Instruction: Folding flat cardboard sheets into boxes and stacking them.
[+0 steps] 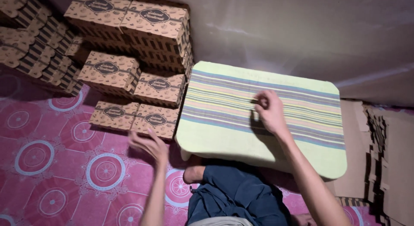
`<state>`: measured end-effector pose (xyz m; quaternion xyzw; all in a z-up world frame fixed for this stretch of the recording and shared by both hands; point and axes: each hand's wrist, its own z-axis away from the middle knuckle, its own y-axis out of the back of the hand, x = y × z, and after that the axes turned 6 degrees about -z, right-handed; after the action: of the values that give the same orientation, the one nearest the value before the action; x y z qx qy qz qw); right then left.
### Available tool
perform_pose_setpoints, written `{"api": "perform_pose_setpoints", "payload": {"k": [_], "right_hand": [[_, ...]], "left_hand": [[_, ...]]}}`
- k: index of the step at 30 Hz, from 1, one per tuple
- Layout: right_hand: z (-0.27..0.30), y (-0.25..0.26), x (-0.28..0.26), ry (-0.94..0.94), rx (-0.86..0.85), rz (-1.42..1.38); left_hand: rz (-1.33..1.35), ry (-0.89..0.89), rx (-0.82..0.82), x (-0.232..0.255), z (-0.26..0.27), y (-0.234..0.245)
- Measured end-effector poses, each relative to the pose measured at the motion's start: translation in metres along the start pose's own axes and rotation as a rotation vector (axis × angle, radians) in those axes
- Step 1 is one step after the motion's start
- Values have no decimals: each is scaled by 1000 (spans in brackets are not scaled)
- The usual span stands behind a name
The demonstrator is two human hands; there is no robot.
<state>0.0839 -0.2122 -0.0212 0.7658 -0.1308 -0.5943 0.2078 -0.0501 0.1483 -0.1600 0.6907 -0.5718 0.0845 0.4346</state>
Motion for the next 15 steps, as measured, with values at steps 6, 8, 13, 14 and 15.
{"api": "perform_pose_setpoints", "payload": {"k": [6, 8, 13, 14, 15], "right_hand": [[-76, -94, -43, 112, -147, -176], [-98, -127, -77, 110, -181, -249], [-151, -197, -104, -70, -255, -336], [-162, -210, -98, -164, -209, -318], [-176, -225, -93, -253, -163, -299]], "left_hand": [[15, 53, -150, -56, 97, -20], [34, 55, -158, -55, 89, -24], [-7, 58, -139, -59, 86, -32], [-8, 56, -130, -61, 87, -34], [-8, 54, -117, -64, 86, -38]]}}
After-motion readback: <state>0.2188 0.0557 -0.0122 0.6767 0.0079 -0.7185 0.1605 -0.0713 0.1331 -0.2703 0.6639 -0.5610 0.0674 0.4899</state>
